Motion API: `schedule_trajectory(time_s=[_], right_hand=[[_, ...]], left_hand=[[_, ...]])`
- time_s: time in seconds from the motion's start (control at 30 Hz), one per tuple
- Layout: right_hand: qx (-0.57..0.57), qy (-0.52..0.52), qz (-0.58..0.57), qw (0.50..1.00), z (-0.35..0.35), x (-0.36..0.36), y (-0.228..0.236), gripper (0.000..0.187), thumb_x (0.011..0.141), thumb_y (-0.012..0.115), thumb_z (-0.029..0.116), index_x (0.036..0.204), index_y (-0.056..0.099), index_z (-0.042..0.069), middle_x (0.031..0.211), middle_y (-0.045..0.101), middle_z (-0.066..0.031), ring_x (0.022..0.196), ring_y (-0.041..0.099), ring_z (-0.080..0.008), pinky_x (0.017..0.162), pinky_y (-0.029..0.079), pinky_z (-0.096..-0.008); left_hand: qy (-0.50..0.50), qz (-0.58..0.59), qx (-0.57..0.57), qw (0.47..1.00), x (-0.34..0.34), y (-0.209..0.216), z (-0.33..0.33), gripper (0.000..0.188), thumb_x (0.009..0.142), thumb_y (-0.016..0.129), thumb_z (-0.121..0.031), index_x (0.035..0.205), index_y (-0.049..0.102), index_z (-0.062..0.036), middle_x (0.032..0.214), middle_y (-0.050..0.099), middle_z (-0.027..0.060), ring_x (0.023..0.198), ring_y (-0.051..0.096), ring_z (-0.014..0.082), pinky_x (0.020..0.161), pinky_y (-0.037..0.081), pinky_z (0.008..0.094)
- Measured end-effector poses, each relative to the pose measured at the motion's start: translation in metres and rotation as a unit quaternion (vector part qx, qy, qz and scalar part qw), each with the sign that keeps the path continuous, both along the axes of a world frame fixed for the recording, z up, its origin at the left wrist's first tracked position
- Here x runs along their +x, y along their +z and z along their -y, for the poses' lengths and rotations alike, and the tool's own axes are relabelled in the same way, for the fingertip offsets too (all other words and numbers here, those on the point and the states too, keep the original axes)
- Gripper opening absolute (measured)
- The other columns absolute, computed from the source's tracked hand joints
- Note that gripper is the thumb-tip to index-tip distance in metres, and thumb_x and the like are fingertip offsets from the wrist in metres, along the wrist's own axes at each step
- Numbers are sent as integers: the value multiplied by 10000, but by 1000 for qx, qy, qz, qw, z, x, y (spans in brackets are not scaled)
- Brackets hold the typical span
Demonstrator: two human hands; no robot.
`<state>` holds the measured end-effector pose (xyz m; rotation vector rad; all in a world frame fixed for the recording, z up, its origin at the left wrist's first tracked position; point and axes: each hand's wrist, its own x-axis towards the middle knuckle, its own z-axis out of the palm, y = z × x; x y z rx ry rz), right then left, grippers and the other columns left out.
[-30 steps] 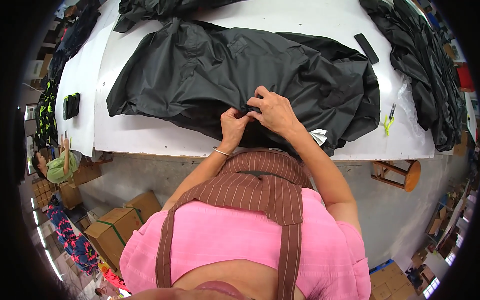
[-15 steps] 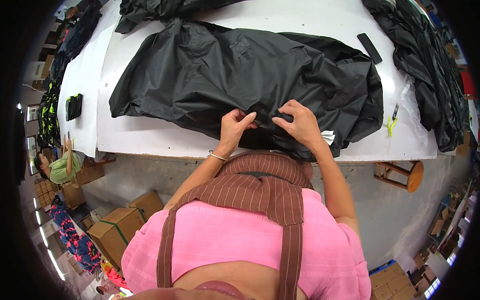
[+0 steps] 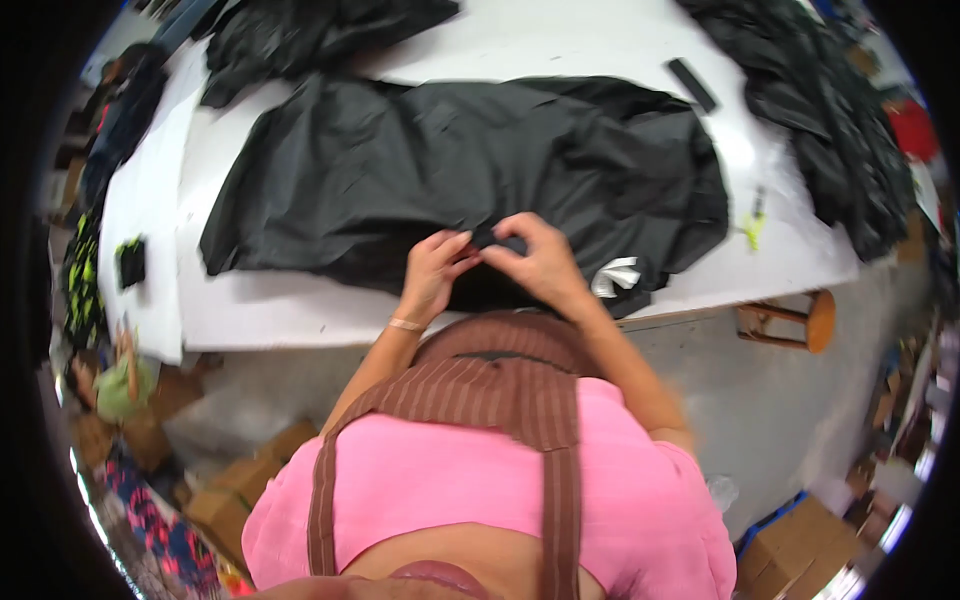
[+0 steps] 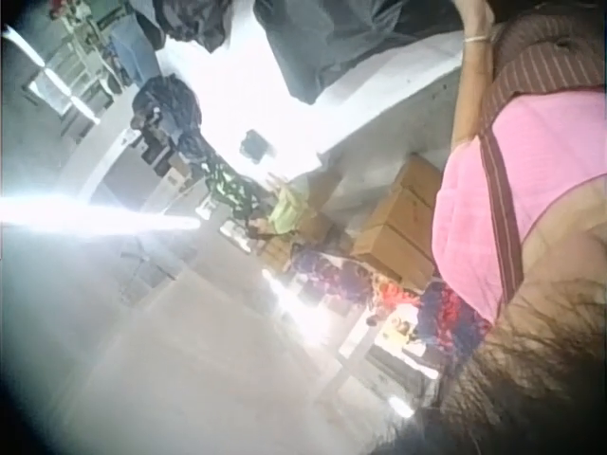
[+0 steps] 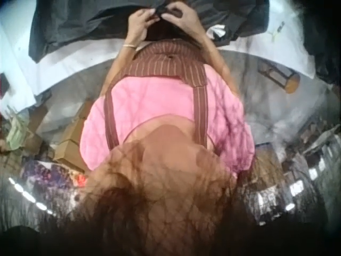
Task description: The recorder is inspecting, folding, and trimming threads on black fabric bags at an industrial workbench.
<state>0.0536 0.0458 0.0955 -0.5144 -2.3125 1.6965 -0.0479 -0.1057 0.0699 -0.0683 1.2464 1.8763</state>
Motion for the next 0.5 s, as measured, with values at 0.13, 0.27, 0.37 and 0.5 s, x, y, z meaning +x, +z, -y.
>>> schedule_trajectory(time_s=[0.13,0.27,0.37,0.5], right_hand=[[82,52,-20,995,16,-5,-12,255,733,732,222,888,615,57,916,628,-123,857,624,-316,754,500,-372],[132,49,31,990,21,2,-7,256,747,710,225,891,591,50,935,629,-122,864,621,-330,735,491,-407],[135,19,37,990,14,9,-9,278,757,732,207,918,592,29,923,631,-118,876,623,-307,755,487,-378],[126,-2,42,991,13,14,-9,285,765,733,223,924,596,30,925,633,-122,883,621,-314,762,485,-383]], left_hand=[[9,-22,-51,998,3,-7,15,122,896,626,-115,872,628,4,785,610,55,723,610,114,621,539,257],[-142,-431,-209,866,-8,2,31,129,893,615,-88,989,625,-3,773,623,48,602,585,121,569,498,255],[-130,-679,-210,691,-10,60,12,210,779,699,-90,985,669,-67,913,641,51,801,604,192,805,448,348],[-220,-777,-189,558,-41,32,9,236,710,722,-114,944,704,-132,1045,623,21,1005,555,205,949,324,450]])
